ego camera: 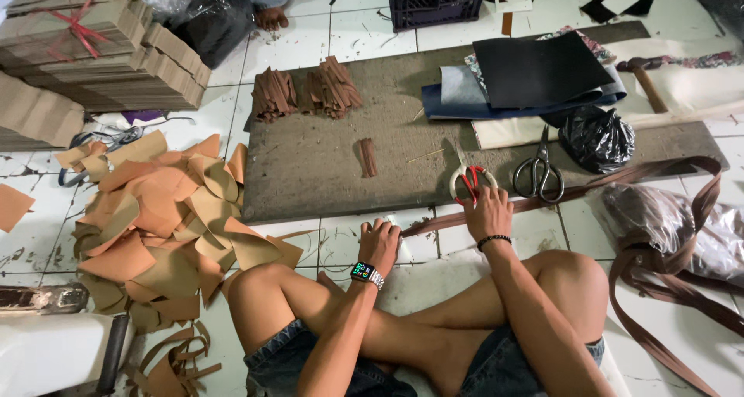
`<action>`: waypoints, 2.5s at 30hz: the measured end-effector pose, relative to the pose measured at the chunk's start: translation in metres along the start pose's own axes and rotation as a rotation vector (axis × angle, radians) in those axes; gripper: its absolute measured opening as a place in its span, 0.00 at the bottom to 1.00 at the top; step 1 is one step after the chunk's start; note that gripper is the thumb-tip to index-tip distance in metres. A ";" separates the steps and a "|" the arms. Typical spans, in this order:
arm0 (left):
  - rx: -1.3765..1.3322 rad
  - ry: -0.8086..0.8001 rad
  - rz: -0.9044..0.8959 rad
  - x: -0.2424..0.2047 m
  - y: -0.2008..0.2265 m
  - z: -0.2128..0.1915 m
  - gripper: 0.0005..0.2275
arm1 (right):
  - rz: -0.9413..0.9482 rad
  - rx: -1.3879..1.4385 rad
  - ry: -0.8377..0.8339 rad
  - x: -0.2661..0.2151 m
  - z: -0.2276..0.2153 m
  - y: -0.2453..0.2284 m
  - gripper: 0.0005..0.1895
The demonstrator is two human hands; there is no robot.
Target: The person sits on the floor and cuts a long brown leather strap into short segments using scissors. They repeatedly measure, cut, and stack the pieces on a work mat.
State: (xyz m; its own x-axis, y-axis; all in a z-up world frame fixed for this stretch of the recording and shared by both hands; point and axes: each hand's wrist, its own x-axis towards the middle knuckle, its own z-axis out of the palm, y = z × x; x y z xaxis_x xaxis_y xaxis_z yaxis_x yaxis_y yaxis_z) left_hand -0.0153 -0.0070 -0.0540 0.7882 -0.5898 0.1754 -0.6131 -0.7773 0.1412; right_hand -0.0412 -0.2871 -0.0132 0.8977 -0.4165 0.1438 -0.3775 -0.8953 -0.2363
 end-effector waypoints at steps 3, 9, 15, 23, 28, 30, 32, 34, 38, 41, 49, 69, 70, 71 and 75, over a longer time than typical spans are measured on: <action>-0.007 0.013 0.008 0.000 0.000 0.001 0.06 | 0.027 -0.115 -0.038 0.008 -0.006 -0.005 0.21; -0.021 -0.008 0.002 0.001 0.004 -0.001 0.06 | 0.008 -0.092 -0.017 0.031 0.008 0.003 0.16; -0.070 -0.022 0.009 0.006 0.008 -0.008 0.05 | -0.069 -0.133 0.143 0.063 0.032 0.008 0.11; -0.092 -0.010 0.010 0.010 0.008 -0.009 0.04 | -0.100 -0.127 0.255 0.099 0.060 0.014 0.10; -0.118 0.006 0.001 0.012 0.005 0.005 0.05 | -0.146 0.011 0.390 0.077 0.053 0.003 0.09; -0.123 0.033 -0.005 0.015 0.009 -0.009 0.05 | -0.232 0.079 0.536 0.068 0.059 -0.004 0.07; -0.116 0.051 -0.003 0.019 0.010 -0.016 0.05 | -0.381 0.272 0.360 0.048 0.038 -0.038 0.06; -0.110 0.064 -0.004 0.018 0.009 -0.012 0.05 | -0.524 0.463 0.173 0.021 0.021 -0.064 0.05; -0.097 0.086 0.006 0.015 0.002 -0.006 0.05 | -0.565 0.545 -0.282 -0.018 0.006 -0.086 0.06; -0.112 0.085 -0.017 0.010 0.001 -0.015 0.05 | -0.487 0.443 -0.381 -0.024 0.006 -0.075 0.09; -0.145 0.081 -0.107 0.006 -0.007 -0.011 0.05 | -0.292 0.232 -0.443 -0.027 -0.016 -0.046 0.10; -0.421 0.157 -0.480 0.021 -0.002 -0.052 0.06 | -0.170 0.253 -0.130 0.007 -0.014 -0.020 0.16; -0.420 0.152 -0.480 0.023 -0.003 -0.052 0.06 | -0.167 0.254 -0.134 0.008 -0.014 -0.020 0.16; -0.433 0.161 -0.494 0.024 -0.003 -0.052 0.06 | -0.155 0.212 -0.113 0.010 -0.014 -0.019 0.17; -0.465 0.187 -0.517 0.032 -0.005 -0.055 0.09 | -0.159 0.201 -0.054 0.017 -0.012 -0.019 0.17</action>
State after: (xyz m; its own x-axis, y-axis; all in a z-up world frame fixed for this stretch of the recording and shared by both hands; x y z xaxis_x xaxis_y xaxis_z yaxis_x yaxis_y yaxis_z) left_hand 0.0099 -0.0100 0.0044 0.9870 -0.0918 0.1316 -0.1556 -0.7490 0.6441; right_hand -0.0211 -0.2791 0.0051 0.9550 -0.2588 0.1447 -0.1823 -0.8973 -0.4021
